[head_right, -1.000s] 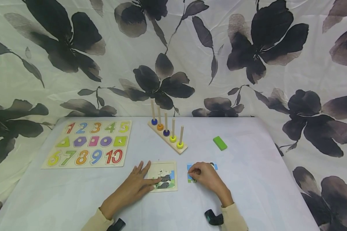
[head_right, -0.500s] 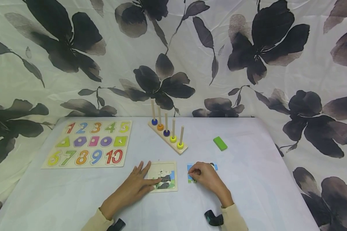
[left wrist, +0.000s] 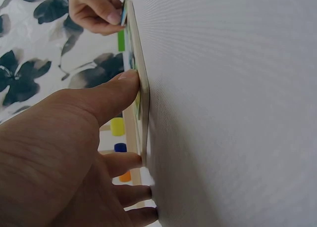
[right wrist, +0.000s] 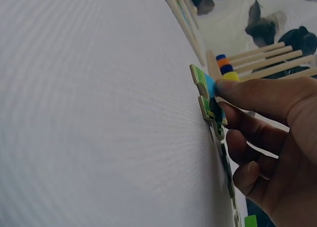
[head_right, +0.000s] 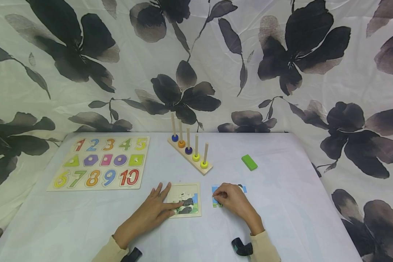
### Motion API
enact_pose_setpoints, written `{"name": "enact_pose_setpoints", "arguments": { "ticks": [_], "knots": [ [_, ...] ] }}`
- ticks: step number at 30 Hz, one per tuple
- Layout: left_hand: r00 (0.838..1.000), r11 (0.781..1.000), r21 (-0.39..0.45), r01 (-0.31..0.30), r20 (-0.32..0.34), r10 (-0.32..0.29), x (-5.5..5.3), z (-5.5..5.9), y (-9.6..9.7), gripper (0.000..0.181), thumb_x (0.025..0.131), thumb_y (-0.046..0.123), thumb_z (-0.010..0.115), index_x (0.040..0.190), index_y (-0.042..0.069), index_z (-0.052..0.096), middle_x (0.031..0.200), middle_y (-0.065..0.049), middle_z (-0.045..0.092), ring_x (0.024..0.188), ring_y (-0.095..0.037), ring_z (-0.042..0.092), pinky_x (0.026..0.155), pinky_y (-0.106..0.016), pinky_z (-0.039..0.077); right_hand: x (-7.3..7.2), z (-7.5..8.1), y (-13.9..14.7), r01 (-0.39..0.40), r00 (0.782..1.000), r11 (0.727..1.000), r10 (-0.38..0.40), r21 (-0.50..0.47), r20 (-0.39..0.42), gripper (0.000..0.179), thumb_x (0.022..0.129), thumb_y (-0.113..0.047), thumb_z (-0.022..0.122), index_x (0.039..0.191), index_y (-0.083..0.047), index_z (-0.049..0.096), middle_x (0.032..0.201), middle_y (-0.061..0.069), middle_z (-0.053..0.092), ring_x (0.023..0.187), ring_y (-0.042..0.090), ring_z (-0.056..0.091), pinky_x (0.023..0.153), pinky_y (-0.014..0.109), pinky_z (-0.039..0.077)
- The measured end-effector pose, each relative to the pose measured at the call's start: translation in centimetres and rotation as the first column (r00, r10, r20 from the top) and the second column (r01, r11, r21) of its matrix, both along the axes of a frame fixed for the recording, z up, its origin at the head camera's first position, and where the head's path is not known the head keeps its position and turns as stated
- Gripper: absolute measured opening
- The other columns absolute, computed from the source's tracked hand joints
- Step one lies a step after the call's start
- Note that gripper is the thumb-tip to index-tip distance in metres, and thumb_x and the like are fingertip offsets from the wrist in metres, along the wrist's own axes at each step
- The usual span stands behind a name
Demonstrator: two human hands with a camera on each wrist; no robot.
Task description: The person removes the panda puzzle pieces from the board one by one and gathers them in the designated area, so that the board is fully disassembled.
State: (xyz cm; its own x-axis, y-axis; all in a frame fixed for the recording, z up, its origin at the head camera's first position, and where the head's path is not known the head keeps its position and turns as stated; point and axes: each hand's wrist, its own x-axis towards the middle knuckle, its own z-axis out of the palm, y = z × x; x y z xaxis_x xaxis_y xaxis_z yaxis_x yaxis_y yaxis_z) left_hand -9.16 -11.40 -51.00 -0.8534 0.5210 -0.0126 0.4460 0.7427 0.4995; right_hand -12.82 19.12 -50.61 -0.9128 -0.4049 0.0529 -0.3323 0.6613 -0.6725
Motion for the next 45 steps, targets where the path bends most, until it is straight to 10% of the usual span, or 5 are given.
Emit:
{"name": "enact_pose_setpoints", "arguments": {
  "ticks": [16,45],
  "knots": [
    [1.000,1.000,0.001,0.002,0.002,-0.002,-0.1,0.0,-0.1,0.032,0.095,0.032,0.057,0.126,0.035,0.063,0.153,-0.027,0.022,0.141,-0.051,0.010,0.111,-0.065,0.013,-1.0,1.4,-0.9,0.082,0.996,0.995,-0.084,-0.055,-0.038,0.006,0.085,-0.007,0.071,0.090,-0.010,0.072,0.080,-0.008,0.064,0.070,0.007,0.052,0.061,0.022,0.046],
    [0.996,0.996,-0.017,0.092,-0.017,-0.092,-0.2,-0.1,1.5,0.039,0.094,0.035,0.059,0.133,0.036,0.057,0.156,-0.020,0.021,0.142,-0.050,0.010,0.108,-0.067,0.018,-1.6,0.5,-8.4,-0.154,0.987,0.987,0.156,0.046,-0.037,0.022,0.093,-0.004,0.053,0.102,-0.009,0.073,0.095,-0.004,0.062,0.086,0.009,0.054,0.078,0.030,0.049]
  ]
}}
